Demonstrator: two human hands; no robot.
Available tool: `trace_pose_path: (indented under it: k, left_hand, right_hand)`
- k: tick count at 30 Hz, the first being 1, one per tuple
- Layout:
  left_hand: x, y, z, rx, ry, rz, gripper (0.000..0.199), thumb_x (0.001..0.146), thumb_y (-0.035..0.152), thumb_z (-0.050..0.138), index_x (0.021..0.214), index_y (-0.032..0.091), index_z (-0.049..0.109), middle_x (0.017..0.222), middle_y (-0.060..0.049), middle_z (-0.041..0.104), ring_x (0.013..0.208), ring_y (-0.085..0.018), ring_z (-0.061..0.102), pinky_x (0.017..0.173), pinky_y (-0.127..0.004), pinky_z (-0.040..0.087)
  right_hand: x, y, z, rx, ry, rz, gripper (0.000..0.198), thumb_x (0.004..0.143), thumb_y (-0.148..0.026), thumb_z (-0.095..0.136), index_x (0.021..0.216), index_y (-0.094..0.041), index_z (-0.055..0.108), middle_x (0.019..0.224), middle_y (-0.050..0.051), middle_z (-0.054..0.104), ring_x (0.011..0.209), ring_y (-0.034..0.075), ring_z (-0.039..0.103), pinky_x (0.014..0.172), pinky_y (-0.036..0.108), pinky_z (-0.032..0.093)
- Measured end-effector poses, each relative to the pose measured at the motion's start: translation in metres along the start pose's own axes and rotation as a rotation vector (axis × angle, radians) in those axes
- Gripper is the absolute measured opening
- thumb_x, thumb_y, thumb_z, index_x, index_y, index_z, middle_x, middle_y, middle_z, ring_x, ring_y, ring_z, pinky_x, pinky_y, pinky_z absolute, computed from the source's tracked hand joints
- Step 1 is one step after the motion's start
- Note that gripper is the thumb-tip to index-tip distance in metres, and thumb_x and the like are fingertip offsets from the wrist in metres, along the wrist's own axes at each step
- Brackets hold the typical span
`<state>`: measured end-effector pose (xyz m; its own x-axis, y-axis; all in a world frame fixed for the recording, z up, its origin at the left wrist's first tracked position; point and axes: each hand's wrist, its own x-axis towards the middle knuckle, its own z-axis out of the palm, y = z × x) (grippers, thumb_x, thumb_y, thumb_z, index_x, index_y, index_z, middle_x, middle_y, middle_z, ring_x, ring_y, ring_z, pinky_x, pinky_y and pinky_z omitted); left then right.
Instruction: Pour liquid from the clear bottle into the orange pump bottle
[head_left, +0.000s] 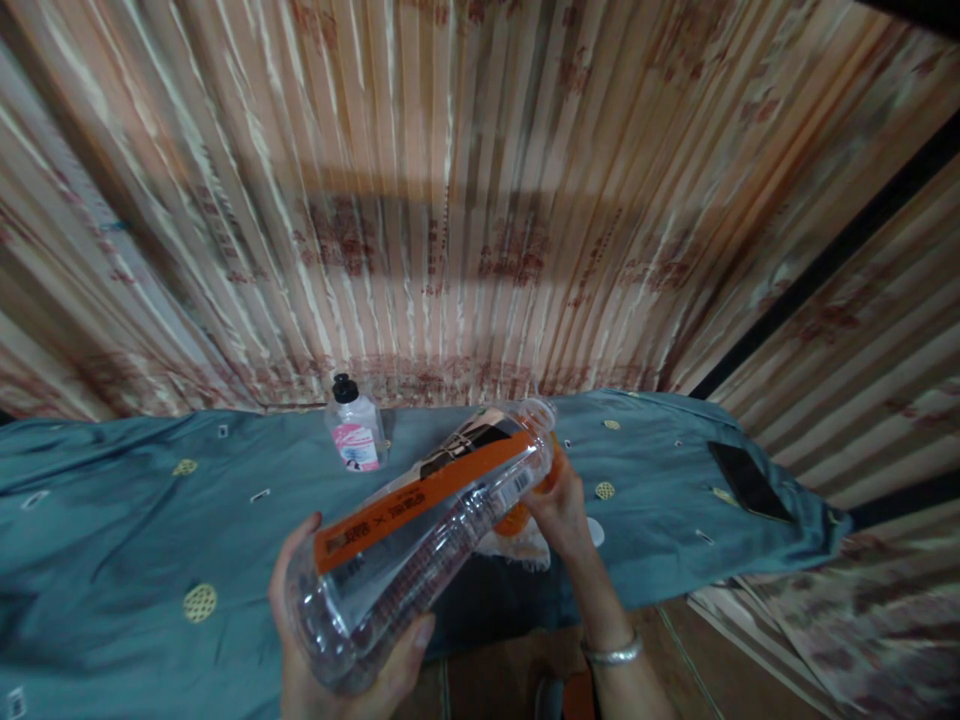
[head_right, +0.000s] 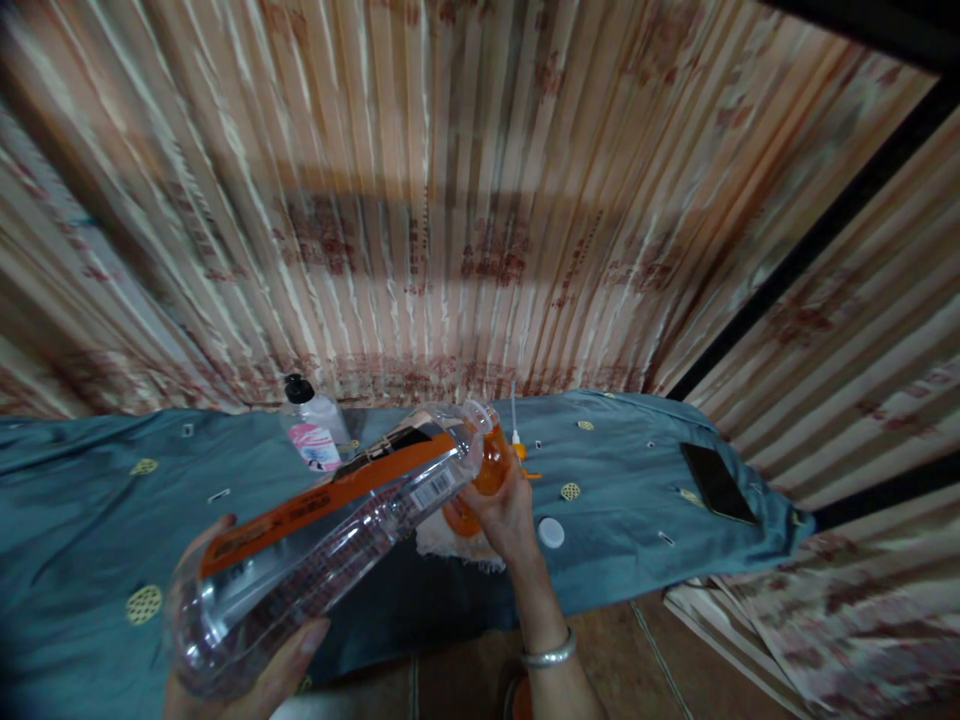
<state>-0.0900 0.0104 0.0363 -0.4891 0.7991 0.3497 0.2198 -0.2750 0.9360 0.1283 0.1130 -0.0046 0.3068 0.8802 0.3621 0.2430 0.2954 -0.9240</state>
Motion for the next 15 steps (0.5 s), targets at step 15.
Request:
trace_pose_path:
  k: [15]
  left_hand:
    - [0.0009, -0.0005, 0.001, 0.017, 0.018, 0.035, 0.089, 0.065, 0.042, 0.086, 0.143, 0.022, 0.046, 0.138, -0.017, 0.054, 0.122, -0.039, 0.059, 0.118, -0.066, 0.034]
  right_hand:
    - [-0.0005, 0.0006, -0.0032, -0.065, -0.009, -0.043, 0.057, 0.071, -0.036, 0.083, 0.123, -0.022, 0.064, 0.11, 0.008, 0.079, 0.108, 0.031, 0.074, 0.093, 0.045, 0.061]
